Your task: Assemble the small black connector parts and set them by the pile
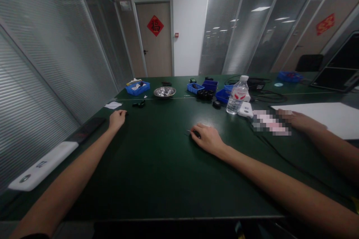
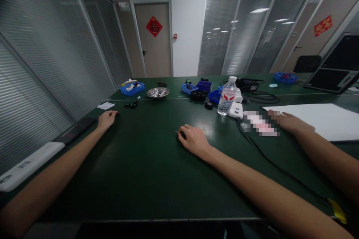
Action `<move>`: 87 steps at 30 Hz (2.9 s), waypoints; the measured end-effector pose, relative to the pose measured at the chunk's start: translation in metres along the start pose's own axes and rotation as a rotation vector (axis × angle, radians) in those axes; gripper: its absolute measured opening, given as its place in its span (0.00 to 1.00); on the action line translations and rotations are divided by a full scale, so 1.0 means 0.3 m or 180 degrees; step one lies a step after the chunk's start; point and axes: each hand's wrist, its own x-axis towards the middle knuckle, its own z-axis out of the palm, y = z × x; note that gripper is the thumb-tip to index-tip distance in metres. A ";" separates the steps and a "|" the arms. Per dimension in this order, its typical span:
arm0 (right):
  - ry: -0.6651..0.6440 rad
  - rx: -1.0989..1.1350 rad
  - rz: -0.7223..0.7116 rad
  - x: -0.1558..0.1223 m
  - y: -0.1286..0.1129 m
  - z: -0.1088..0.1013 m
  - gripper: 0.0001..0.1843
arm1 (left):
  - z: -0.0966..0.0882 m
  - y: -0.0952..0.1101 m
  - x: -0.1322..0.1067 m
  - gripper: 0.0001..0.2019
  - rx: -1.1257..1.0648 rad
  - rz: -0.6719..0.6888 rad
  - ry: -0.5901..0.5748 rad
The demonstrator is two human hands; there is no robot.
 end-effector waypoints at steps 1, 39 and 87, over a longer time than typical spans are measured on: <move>-0.0024 -0.0007 -0.0002 0.001 -0.001 0.001 0.14 | 0.002 0.001 -0.001 0.12 0.0013 -0.0007 0.0024; 0.0075 -0.0041 -0.0029 -0.002 0.009 0.014 0.13 | -0.068 0.099 -0.089 0.10 0.0707 0.0514 -0.0175; -0.0194 0.0538 -0.0914 -0.038 0.000 -0.026 0.09 | -0.005 0.659 -0.644 0.10 -0.1331 0.2415 -0.2667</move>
